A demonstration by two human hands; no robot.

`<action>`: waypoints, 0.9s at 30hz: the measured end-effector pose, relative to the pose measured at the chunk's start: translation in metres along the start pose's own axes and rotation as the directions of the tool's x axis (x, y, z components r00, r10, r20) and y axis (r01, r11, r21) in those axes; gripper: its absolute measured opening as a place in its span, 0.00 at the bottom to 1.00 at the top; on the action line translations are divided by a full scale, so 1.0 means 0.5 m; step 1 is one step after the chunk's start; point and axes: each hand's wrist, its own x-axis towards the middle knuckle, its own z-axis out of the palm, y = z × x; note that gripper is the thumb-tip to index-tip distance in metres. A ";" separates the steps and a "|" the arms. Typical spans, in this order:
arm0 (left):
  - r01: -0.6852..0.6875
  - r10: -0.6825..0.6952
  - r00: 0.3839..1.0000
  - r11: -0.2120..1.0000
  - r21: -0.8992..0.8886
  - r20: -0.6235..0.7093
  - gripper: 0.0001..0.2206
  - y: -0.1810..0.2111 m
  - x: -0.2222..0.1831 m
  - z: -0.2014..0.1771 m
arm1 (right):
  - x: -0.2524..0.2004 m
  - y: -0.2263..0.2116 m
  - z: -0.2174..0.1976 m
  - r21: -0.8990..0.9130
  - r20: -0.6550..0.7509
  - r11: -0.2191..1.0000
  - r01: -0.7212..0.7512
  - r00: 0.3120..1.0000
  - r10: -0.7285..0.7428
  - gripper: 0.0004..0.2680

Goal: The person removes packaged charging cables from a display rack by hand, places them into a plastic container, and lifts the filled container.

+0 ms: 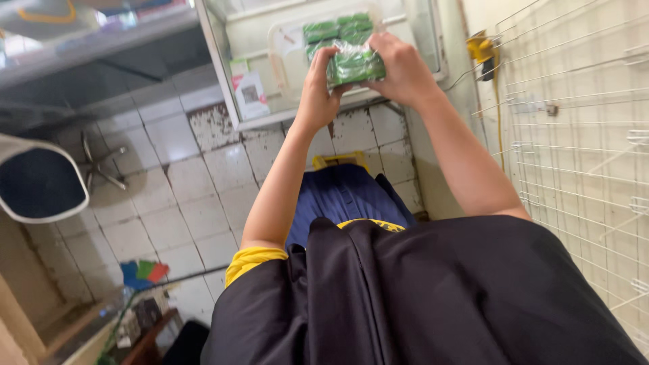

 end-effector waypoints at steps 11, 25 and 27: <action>0.270 -0.271 0.963 0.960 0.071 0.003 0.31 -0.246 -0.026 0.031 | 0.006 0.176 0.190 0.239 0.061 0.967 -0.089 0.995 0.077 0.19; 0.576 -0.583 0.803 0.813 0.089 0.124 0.53 -0.493 -0.036 0.113 | -0.017 0.253 0.263 0.282 0.124 0.943 -0.175 0.982 0.145 0.18; 0.669 -0.654 0.738 0.741 -0.057 0.164 0.55 -0.491 -0.032 0.111 | -0.014 0.258 0.263 0.278 0.127 0.944 -0.178 0.981 0.148 0.18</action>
